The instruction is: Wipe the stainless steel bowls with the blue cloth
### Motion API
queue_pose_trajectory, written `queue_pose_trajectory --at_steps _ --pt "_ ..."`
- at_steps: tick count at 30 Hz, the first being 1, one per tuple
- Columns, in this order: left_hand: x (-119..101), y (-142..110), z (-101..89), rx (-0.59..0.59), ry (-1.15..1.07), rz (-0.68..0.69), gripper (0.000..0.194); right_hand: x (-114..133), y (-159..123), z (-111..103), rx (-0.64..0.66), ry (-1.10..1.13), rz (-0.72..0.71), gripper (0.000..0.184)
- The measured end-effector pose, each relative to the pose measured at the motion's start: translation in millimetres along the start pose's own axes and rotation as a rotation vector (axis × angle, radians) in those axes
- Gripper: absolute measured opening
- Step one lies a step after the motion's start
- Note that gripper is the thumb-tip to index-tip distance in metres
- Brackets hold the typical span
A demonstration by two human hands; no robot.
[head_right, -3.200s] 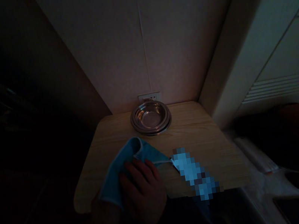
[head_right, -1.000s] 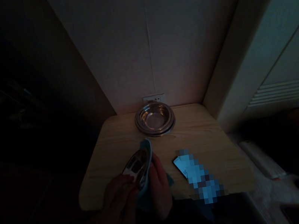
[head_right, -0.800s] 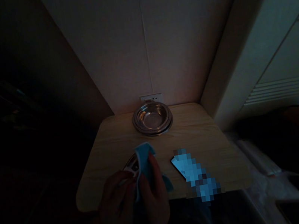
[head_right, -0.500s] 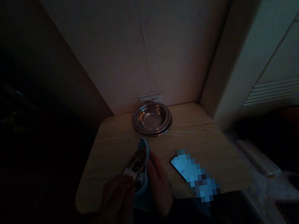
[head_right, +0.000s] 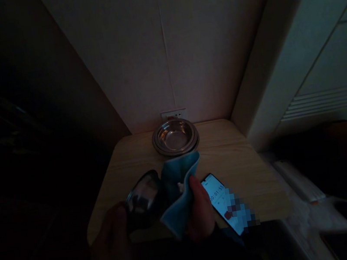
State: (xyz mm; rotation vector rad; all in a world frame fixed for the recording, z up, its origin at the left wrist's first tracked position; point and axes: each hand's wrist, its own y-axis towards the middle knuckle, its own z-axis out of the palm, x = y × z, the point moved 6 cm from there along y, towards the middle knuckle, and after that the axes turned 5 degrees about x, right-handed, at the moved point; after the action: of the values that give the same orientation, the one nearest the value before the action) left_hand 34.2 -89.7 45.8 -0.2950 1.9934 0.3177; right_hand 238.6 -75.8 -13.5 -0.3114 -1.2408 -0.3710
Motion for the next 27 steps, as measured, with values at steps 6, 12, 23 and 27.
queue_pose_trajectory --at_steps 6,12,23,27 --pt "7.3 0.7 11.8 0.099 -0.102 -0.148 0.039 9.0 -11.8 -9.3 -0.011 -0.256 -0.044 0.032" --pt "9.1 -6.9 23.5 0.179 -0.13 -0.097 0.032 44.2 -57.7 44.5 0.301 -0.775 -0.73 0.034" --pt "3.6 -10.8 20.5 0.15 -0.065 0.031 0.03 46.6 -38.2 46.1 0.266 -0.777 -0.659 0.033" --pt "7.3 -5.6 20.5 0.17 -0.075 0.032 0.03 49.5 -59.1 58.0 0.323 -0.861 -0.791 0.031"
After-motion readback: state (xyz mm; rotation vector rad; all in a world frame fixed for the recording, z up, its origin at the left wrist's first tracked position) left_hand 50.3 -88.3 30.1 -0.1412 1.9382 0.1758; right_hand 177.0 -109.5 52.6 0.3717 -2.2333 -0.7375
